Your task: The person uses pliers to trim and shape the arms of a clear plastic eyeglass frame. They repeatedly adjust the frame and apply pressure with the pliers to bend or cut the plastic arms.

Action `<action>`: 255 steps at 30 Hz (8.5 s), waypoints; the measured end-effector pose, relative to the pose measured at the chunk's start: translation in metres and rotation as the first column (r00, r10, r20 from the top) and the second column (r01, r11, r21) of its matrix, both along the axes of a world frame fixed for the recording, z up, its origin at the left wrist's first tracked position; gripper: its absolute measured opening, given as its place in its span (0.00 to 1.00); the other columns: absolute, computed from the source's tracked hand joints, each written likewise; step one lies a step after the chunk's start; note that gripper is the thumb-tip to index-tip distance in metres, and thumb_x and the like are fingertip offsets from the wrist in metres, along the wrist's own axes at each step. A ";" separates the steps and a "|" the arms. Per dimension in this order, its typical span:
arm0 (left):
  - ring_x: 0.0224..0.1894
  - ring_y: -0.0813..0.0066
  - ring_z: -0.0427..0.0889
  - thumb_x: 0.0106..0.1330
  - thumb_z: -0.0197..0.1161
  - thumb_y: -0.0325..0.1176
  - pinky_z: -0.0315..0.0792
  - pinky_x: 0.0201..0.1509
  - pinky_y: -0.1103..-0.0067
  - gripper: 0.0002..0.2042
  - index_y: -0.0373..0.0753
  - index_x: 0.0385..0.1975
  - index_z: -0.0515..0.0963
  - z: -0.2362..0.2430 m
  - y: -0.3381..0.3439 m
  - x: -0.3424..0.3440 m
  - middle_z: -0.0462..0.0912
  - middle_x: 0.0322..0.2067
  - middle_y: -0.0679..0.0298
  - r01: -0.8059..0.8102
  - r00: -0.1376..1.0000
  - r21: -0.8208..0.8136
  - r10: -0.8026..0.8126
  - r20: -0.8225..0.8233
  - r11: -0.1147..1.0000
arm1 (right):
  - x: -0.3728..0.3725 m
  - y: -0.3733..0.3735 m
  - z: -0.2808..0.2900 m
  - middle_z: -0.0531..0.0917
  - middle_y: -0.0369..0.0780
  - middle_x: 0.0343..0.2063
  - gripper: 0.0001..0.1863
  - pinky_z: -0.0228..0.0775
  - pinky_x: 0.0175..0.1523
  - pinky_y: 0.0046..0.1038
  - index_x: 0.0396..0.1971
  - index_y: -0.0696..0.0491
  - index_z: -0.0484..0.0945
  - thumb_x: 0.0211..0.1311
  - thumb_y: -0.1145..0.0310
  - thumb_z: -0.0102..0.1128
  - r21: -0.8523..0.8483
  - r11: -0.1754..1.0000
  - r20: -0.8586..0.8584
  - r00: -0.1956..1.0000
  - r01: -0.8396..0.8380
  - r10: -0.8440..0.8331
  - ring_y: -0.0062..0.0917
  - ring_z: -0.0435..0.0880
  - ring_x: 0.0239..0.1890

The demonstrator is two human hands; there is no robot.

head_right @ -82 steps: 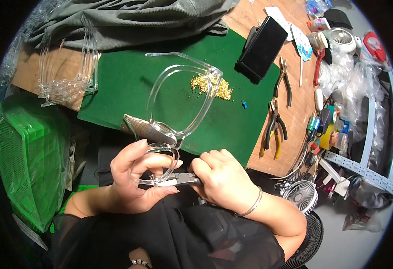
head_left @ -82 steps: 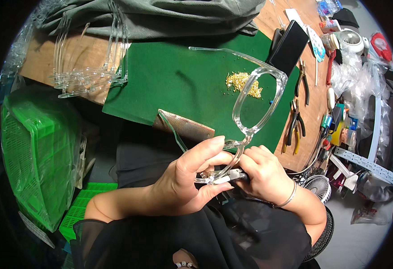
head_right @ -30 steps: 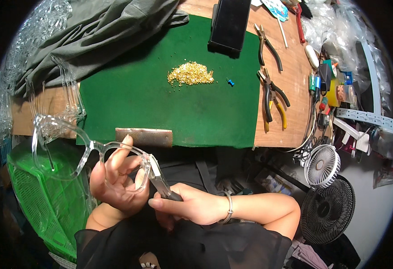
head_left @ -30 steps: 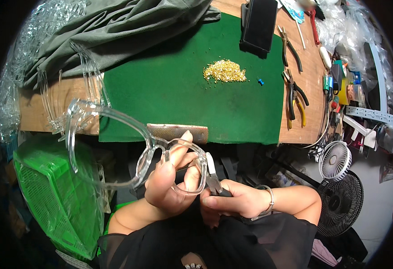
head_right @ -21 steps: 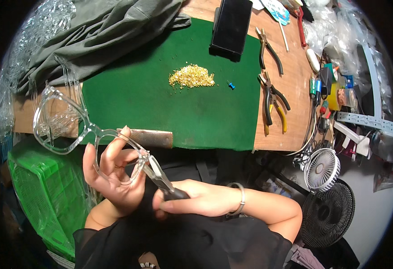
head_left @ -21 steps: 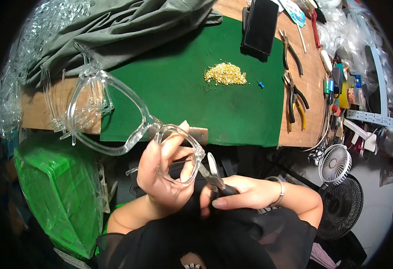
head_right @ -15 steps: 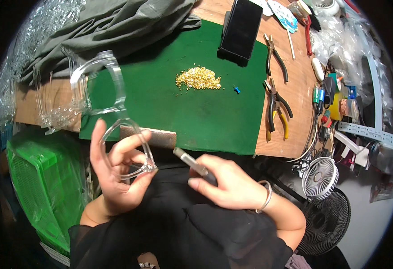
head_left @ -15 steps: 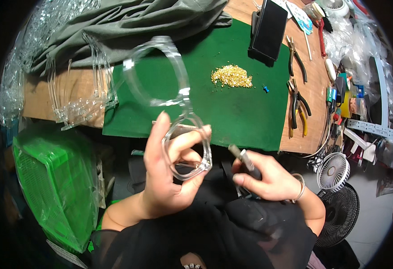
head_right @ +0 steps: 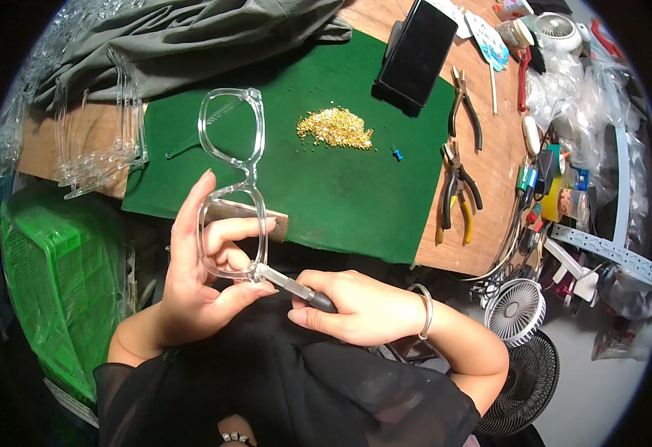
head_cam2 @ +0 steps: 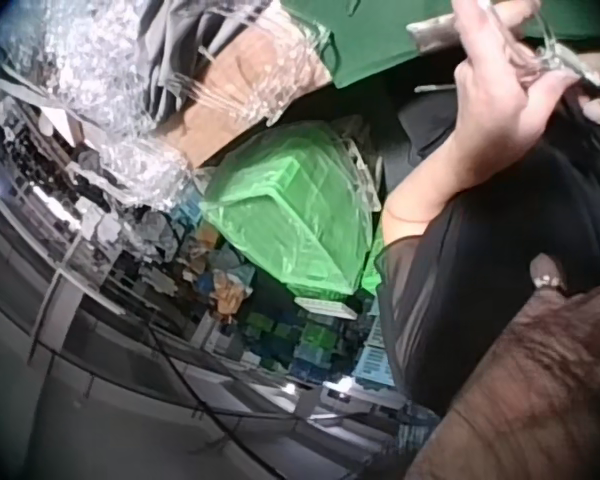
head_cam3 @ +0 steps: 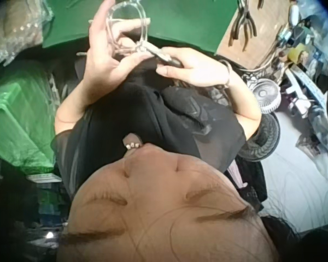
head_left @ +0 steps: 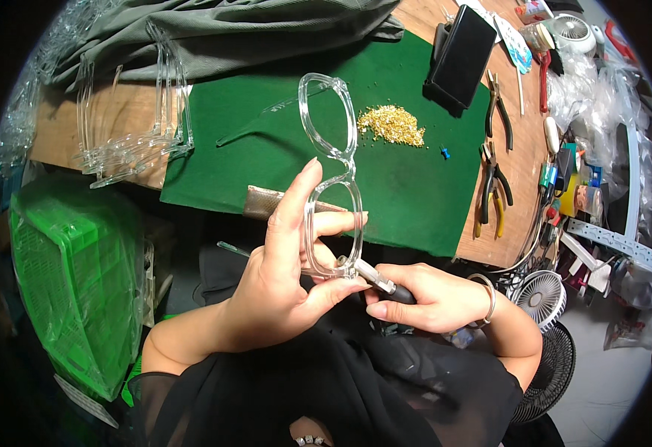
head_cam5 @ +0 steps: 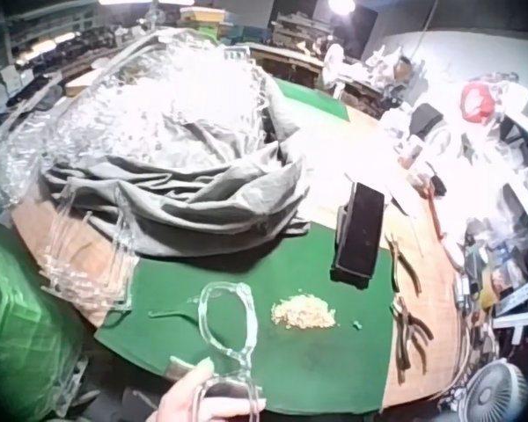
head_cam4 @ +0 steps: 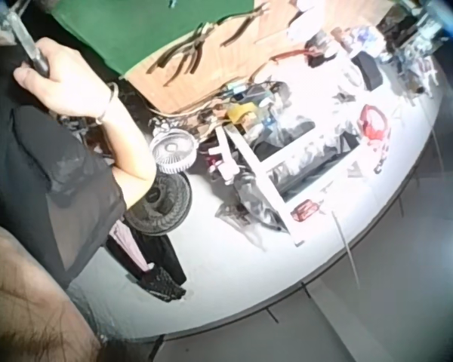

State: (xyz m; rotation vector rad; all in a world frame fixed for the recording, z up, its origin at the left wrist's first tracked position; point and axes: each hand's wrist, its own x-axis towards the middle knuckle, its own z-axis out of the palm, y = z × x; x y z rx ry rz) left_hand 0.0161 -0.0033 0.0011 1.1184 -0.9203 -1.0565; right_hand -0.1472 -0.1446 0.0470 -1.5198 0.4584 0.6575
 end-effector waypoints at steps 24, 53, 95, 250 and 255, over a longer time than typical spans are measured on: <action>0.33 0.76 0.78 0.50 0.68 0.18 0.73 0.39 0.82 0.53 0.44 0.67 0.30 0.031 -0.005 0.029 0.67 0.53 0.47 -0.069 0.890 -0.114 0.009 -0.456 0.991 | 0.014 -0.027 -0.045 0.77 0.42 0.24 0.13 0.69 0.35 0.27 0.36 0.58 0.74 0.56 0.65 0.60 -0.470 0.747 0.382 0.871 0.470 -0.308 0.29 0.77 0.27; 0.26 0.77 0.73 0.53 0.63 0.21 0.71 0.31 0.80 0.45 0.41 0.67 0.38 0.038 0.000 0.040 0.68 0.53 0.48 -0.120 0.634 -0.180 -0.064 -0.771 0.976 | 0.003 -0.029 -0.049 0.76 0.36 0.27 0.13 0.67 0.39 0.22 0.37 0.59 0.73 0.57 0.66 0.60 -0.313 0.732 0.404 0.783 0.604 -0.473 0.17 0.72 0.30; 0.28 0.86 0.74 0.51 0.66 0.16 0.69 0.35 0.89 0.51 0.45 0.66 0.32 0.013 0.001 0.028 0.70 0.52 0.47 0.028 0.987 -0.019 -0.031 -0.155 0.999 | 0.017 -0.025 -0.027 0.77 0.48 0.29 0.18 0.68 0.39 0.36 0.38 0.59 0.71 0.54 0.63 0.61 -0.571 0.802 0.297 0.955 0.177 0.001 0.42 0.77 0.35; 0.35 0.83 0.78 0.63 0.51 0.18 0.71 0.42 0.87 0.25 0.27 0.60 0.53 0.015 0.025 0.019 0.73 0.46 0.55 0.244 0.909 0.097 -0.192 -0.371 0.965 | 0.070 -0.045 -0.086 0.73 0.47 0.25 0.10 0.65 0.35 0.37 0.30 0.59 0.72 0.51 0.72 0.62 -0.851 0.343 0.406 0.912 0.398 -0.054 0.43 0.74 0.30; 0.34 0.83 0.77 0.62 0.50 0.17 0.71 0.42 0.86 0.25 0.28 0.60 0.54 0.020 0.021 0.009 0.73 0.46 0.55 0.203 0.812 0.168 -0.070 -0.579 0.965 | 0.069 -0.046 -0.081 0.73 0.45 0.23 0.08 0.66 0.35 0.37 0.28 0.58 0.71 0.50 0.73 0.62 -0.837 0.369 0.416 0.908 0.405 -0.052 0.41 0.75 0.29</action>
